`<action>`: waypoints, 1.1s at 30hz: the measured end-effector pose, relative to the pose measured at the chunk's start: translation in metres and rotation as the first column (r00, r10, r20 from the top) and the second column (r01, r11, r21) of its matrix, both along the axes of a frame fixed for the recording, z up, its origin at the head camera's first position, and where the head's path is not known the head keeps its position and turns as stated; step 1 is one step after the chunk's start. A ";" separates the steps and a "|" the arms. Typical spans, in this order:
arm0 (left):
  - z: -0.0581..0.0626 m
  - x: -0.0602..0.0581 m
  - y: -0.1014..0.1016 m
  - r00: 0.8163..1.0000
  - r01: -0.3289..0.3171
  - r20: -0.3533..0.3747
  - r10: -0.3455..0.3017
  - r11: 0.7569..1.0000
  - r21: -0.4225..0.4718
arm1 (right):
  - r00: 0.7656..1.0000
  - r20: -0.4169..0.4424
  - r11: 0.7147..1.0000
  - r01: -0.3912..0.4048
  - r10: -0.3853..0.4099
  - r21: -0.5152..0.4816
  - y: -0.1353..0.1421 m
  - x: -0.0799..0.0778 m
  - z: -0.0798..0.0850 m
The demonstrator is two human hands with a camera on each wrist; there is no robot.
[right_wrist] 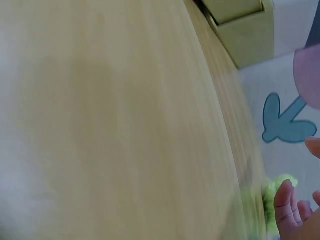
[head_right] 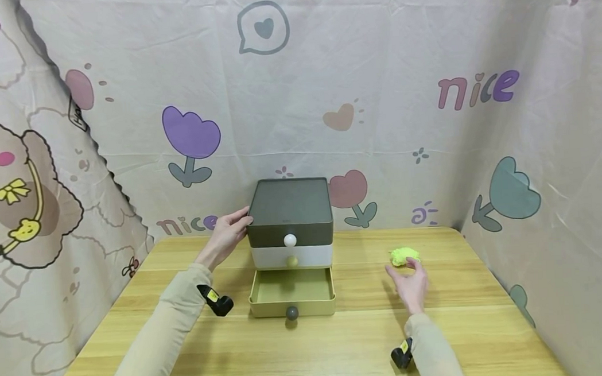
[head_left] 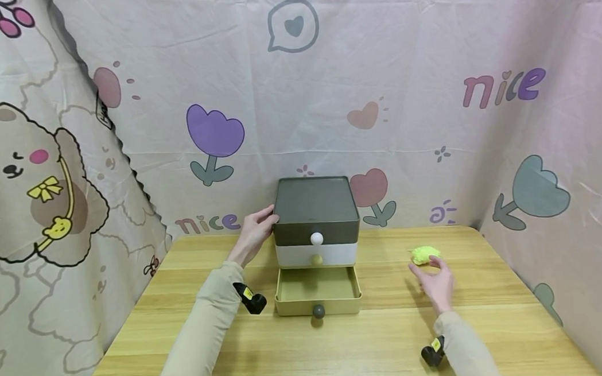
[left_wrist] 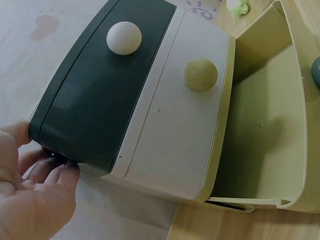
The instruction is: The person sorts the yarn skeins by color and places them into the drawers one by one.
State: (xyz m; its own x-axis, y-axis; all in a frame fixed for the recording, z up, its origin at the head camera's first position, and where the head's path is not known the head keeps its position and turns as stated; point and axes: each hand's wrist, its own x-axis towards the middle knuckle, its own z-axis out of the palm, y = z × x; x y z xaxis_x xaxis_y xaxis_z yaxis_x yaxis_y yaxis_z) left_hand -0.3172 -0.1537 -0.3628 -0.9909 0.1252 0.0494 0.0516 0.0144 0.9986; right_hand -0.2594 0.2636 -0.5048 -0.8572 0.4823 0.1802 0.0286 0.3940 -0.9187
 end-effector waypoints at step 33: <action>-0.001 -0.001 0.001 1.000 -0.006 -0.001 0.006 1.000 0.010 | 0.979 0.175 0.991 0.090 -0.107 0.101 0.019 -0.035 -0.001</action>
State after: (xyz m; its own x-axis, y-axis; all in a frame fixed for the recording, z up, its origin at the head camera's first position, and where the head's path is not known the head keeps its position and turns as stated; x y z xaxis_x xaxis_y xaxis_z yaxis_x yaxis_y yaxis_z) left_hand -0.3183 -0.1531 -0.3639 -0.9915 0.1193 0.0514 0.0523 0.0043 0.9986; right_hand -0.2940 0.2823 -0.5053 -0.8287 0.5546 0.0752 0.2324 0.4632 -0.8552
